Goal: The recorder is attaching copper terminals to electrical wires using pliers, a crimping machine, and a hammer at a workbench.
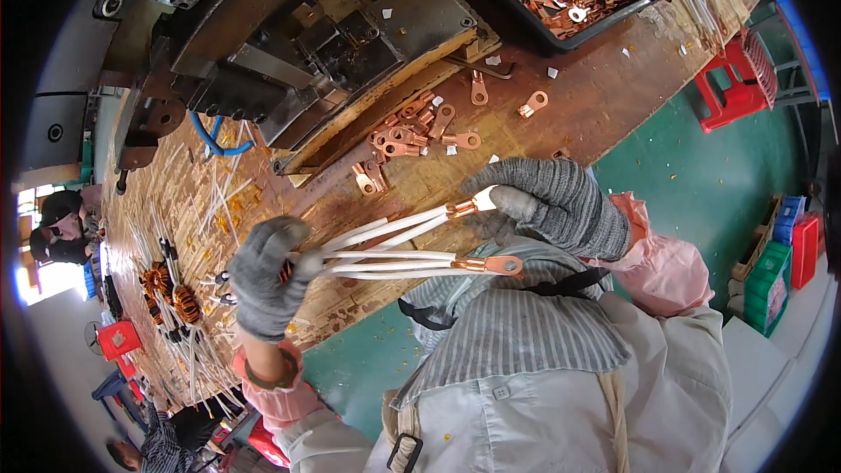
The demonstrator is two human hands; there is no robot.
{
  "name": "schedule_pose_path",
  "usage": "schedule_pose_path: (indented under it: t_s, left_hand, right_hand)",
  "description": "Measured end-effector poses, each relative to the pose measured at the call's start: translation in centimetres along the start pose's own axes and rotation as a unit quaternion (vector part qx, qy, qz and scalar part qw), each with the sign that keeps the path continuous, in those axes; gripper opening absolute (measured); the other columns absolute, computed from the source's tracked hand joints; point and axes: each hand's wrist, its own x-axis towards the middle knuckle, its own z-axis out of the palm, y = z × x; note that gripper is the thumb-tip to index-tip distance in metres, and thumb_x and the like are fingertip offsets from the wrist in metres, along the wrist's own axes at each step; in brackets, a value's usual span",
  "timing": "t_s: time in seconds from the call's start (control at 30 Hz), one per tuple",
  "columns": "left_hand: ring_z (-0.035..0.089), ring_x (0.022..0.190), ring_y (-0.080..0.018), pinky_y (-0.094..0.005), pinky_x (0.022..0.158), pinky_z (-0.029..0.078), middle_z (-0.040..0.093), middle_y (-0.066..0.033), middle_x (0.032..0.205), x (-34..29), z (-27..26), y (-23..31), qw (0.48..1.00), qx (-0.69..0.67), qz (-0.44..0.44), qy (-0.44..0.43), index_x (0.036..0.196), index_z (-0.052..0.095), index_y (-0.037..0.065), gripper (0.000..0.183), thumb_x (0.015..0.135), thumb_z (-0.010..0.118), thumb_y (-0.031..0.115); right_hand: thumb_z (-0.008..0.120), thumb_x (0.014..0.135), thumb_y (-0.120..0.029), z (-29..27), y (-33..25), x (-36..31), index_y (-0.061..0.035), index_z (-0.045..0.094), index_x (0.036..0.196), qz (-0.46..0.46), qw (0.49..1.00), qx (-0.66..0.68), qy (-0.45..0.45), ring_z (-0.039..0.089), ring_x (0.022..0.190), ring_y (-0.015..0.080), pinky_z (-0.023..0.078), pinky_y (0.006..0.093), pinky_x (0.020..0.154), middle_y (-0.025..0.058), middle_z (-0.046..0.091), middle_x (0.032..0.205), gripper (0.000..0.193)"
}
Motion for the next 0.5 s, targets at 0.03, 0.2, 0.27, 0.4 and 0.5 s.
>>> schedule_pose_path:
  t_s: [0.03,0.2,0.27,0.4,0.5]
  left_hand:
    - [0.062,0.076,-0.0270,-0.0330,0.065,0.049,0.063,-0.0128,0.085,1.5,0.2,1.2,0.999,-0.003,0.002,-0.042,0.092,0.062,0.004,0.038,0.075,0.068,0.037]
    - [0.062,0.068,-0.0249,-0.0308,0.061,0.049,0.063,-0.0106,0.077,4.2,2.6,3.7,0.965,-0.193,-0.036,-0.175,0.098,0.063,0.005,0.034,0.076,0.068,0.031]
    - [0.062,0.066,-0.0239,-0.0303,0.060,0.049,0.062,-0.0106,0.075,4.4,3.0,4.0,0.961,-0.173,-0.026,-0.214,0.098,0.064,0.005,0.033,0.077,0.067,0.029]
    - [0.062,0.067,-0.0179,-0.0283,0.060,0.048,0.062,-0.0099,0.075,5.0,3.2,4.3,0.952,-0.200,-0.063,-0.225,0.091,0.064,0.001,0.024,0.076,0.069,0.018]
    - [0.060,0.063,-0.0177,-0.0276,0.057,0.046,0.060,-0.0094,0.072,4.7,4.1,4.0,0.955,-0.222,-0.042,-0.191,0.088,0.063,0.000,0.021,0.077,0.068,0.017]
  right_hand:
    - [0.049,0.091,-0.017,0.0,-0.3,0.0,-0.0038,0.058,0.107,-0.006,1.000,-0.015,0.002,0.063,0.070,0.0119,0.051,0.0265,0.065,0.0064,0.063,0.079,0.023]
    - [0.050,0.090,-0.016,-0.1,-0.5,0.2,-0.0050,0.057,0.107,-0.017,0.997,-0.078,0.008,0.063,0.068,0.0127,0.050,0.0271,0.061,0.0066,0.062,0.077,0.021]
    - [0.050,0.090,-0.016,-0.1,-0.1,0.2,-0.0057,0.056,0.107,-0.032,0.993,-0.113,0.024,0.063,0.066,0.0136,0.050,0.0276,0.059,0.0065,0.062,0.076,0.021]
    - [0.050,0.090,-0.015,-0.2,-0.1,0.4,-0.0054,0.057,0.104,-0.029,0.989,-0.143,0.026,0.064,0.065,0.0170,0.050,0.0286,0.058,0.0082,0.063,0.075,0.019]
    - [0.051,0.089,-0.014,-0.1,0.4,0.7,-0.0046,0.058,0.101,-0.040,0.986,-0.156,0.033,0.064,0.065,0.0197,0.050,0.0290,0.058,0.0096,0.063,0.076,0.017]
